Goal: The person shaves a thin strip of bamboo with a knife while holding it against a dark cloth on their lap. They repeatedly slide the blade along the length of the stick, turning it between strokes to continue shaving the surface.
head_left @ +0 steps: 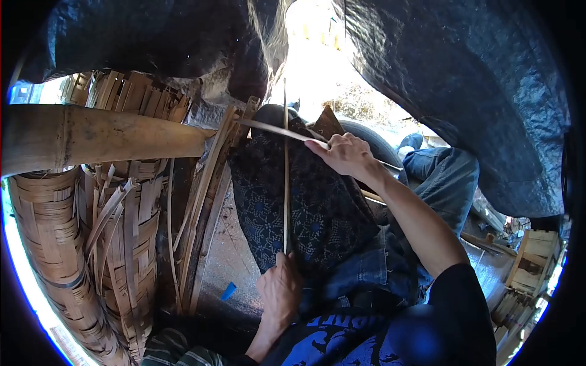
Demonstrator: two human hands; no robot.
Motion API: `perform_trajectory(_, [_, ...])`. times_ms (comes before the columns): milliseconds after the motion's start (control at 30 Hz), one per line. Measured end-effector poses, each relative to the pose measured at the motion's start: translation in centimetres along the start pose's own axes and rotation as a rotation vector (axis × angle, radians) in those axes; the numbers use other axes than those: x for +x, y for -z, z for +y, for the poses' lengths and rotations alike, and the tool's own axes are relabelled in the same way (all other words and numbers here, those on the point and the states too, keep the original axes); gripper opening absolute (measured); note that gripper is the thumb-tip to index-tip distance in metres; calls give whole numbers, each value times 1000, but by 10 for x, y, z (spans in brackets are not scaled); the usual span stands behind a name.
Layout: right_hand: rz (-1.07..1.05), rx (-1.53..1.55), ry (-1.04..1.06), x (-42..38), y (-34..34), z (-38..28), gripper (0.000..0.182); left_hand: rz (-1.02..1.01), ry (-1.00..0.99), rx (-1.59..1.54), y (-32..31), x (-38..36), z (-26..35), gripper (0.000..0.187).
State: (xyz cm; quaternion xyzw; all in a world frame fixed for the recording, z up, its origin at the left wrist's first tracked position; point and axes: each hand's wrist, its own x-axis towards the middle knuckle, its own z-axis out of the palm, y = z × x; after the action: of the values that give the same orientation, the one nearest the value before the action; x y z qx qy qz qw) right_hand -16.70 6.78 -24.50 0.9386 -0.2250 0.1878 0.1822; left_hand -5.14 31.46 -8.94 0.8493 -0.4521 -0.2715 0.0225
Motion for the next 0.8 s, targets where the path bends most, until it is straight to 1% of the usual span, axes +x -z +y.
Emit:
perform_trajectory(33, [-32, 127, -154, 3, 1, -2, 36, 7, -9, -4, 1, 0, -1, 27])
perform_trajectory(67, [-24, 115, -154, 6, 1, -1, 36, 7, -7, -4, 1, 0, -3, 27])
perform_trajectory(100, [-8, 118, -166, 9, 2, -1, 40, 4, -1, -4, 1, 0, -4, 28])
perform_trajectory(133, [9, 122, -178, 16, 6, 0, 50, 13, -7, -5, 1, -1, -3, 28])
perform_trajectory(167, [150, -23, -92, 23, 15, 5, 57, 13, -7, -1, 1, -1, -3, 28])
perform_trajectory(300, [106, -3, -120, 29, 2, 0, 59, 12, -23, 9, -1, -4, -5, 29])
perform_trajectory(367, [77, 165, -186, 30, -7, -3, 46, 13, -22, 12, -1, -7, -6, 28])
perform_trajectory(400, [82, 159, -186, 30, -12, 0, 46, 20, -13, 13, -1, -8, -6, 28])
perform_trajectory(433, [16, 44, -35, 28, -18, 1, 31, 23, -13, 14, -1, -10, -6, 28])
perform_trajectory(467, [-49, -76, 114, 24, -27, 2, 32, 22, -2, 5, 0, -10, -6, 28])
perform_trajectory(500, [-194, 5, 48, 19, -42, -3, 47, 22, 8, -4, 1, -10, -6, 27])
perform_trajectory(533, [-194, 3, 51, 19, -44, -2, 47, 23, 8, -7, 2, -14, -6, 27])
perform_trajectory(600, [-132, -396, 98, 21, -50, 0, 47, -37, 18, -72, 3, -24, -10, 26])
perform_trajectory(633, [-373, -626, 284, 32, -29, 16, 53, -34, 19, -70, 3, -36, -13, 26])
perform_trajectory(667, [-502, -765, 542, 36, -36, 32, 51, -42, 2, -79, 4, -49, -19, 26])
perform_trajectory(700, [-521, -1083, 907, 47, -31, 39, 49, -56, -15, -87, 5, -55, -24, 26])
perform_trajectory(733, [-516, -1402, 1289, 57, -22, 46, 57, -58, -14, -88, 6, -53, -25, 26])
perform_trajectory(767, [-508, -1405, 1300, 58, -15, 51, 57, -62, 11, -107, 5, -52, -24, 25])
perform_trajectory(800, [-233, -1833, 1729, 57, -7, 57, 56, -63, 39, -132, 4, -50, -24, 25])
